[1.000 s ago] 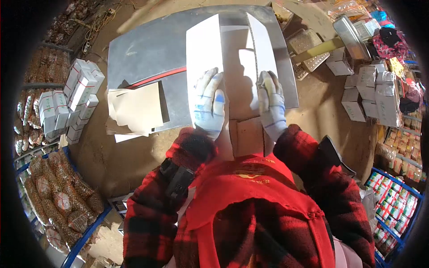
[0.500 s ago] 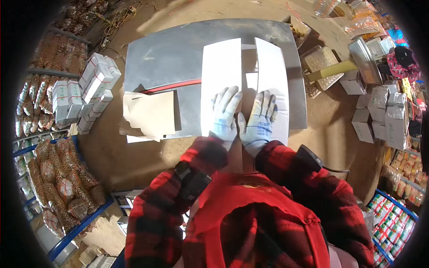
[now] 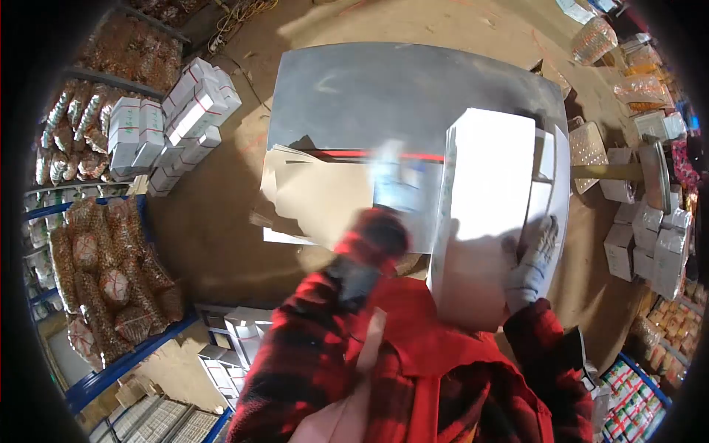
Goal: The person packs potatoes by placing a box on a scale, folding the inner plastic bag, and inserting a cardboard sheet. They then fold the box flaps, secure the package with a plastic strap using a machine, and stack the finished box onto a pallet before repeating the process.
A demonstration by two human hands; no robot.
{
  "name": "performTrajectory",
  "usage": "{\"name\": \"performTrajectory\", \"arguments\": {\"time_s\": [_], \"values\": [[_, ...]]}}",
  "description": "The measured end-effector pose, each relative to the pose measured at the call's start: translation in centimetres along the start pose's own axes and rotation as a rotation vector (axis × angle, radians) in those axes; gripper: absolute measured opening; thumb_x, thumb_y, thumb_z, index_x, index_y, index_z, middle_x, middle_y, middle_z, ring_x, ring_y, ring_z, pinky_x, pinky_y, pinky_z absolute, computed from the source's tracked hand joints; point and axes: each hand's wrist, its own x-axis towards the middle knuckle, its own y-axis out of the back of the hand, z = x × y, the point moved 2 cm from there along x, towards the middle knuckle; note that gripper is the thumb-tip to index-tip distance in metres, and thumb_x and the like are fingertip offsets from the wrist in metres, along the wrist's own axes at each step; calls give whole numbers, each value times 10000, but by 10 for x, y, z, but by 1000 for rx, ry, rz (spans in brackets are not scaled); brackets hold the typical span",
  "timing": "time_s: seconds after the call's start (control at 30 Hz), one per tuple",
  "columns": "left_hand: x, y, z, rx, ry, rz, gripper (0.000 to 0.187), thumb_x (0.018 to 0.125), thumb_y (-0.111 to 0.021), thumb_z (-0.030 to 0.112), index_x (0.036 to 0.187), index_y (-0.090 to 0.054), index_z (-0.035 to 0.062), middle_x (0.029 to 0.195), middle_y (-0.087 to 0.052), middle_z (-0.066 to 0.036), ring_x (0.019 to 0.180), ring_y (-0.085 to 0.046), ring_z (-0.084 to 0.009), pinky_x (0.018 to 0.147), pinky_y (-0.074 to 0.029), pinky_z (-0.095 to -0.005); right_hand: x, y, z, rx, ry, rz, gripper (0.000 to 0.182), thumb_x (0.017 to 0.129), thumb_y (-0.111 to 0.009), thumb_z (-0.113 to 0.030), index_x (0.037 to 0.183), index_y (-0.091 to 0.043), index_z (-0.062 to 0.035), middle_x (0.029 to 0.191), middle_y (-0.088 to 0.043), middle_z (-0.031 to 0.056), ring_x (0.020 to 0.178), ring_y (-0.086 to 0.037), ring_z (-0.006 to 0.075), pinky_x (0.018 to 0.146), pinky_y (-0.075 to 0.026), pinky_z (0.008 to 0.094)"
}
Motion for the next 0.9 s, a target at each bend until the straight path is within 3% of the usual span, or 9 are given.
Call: {"name": "performTrajectory", "arguments": {"time_s": [0.03,0.13,0.2,0.3,0.37,0.47,0.5,0.67,0.9], "values": [[5,15,-77,162,-30,86,412,740,-665,111,1126,-543,34,999,-581,-172,965,-547,-312,862,-443,-388,-1,-1,-1,-7,-41,-38,819,839,-577,-362,1397,-143,53,1442,-178,271,1345,-169,412,1098,-146,473],[66,117,-201,950,506,21,585,826,-532,482,1232,-490,62,1158,-547,-152,1051,-509,-288,897,-406,-440,-2,-5,0,-6,-74,-35,800,851,-572,-364,1396,-160,51,1448,-173,262,1348,-169,401,1103,-141,456],[66,141,-301,877,991,-115,686,814,-511,571,1240,-498,34,1161,-563,-179,1062,-532,-256,933,-390,-412,0,-4,-10,-26,-75,-30,795,856,-569,-372,1400,-164,43,1453,-174,249,1353,-170,385,1106,-139,441],[49,139,-379,-672,1606,-358,608,835,-496,567,1165,-546,59,1023,-619,-145,969,-579,-236,880,-428,-414,0,-13,-2,99,-84,16,802,850,-582,-359,1410,-156,25,1456,-184,233,1356,-171,367,1106,-142,422],[66,142,-405,-472,1071,-452,521,842,-520,517,1111,-555,72,946,-614,-95,903,-578,-219,819,-450,-396,1,-12,-5,47,-101,-15,805,837,-603,-318,1410,-153,26,1455,-188,231,1355,-176,364,1106,-147,415],[129,139,-410,-829,972,-142,266,873,-508,316,962,-576,75,850,-596,-66,819,-572,-199,771,-477,-343,1,-11,-2,75,-106,-4,831,786,-643,-234,1405,-158,35,1454,-191,228,1351,-185,366,1109,-158,411],[172,139,-398,-1049,1053,43,179,887,-496,228,901,-585,73,821,-588,-64,793,-569,-193,763,-485,-322,2,-8,-4,10,-96,-11,840,781,-646,-244,1405,-158,35,1455,-187,230,1351,-184,368,1110,-156,412],[319,99,-241,-1637,532,123,156,872,-550,193,985,-531,88,889,-558,-33,881,-537,-150,805,-430,-356,5,-4,-8,-50,-55,19,871,773,-650,-311,1399,-157,41,1456,-172,242,1350,-171,390,1109,-137,444],[179,-41,242,-1225,83,-243,74,879,-499,157,863,-520,89,727,-529,-41,737,-541,-168,704,-454,-322,2,-17,10,86,-128,41,932,741,-643,-439,1411,-168,1,1461,-175,225,1362,-142,383,1107,-123,464]]}}
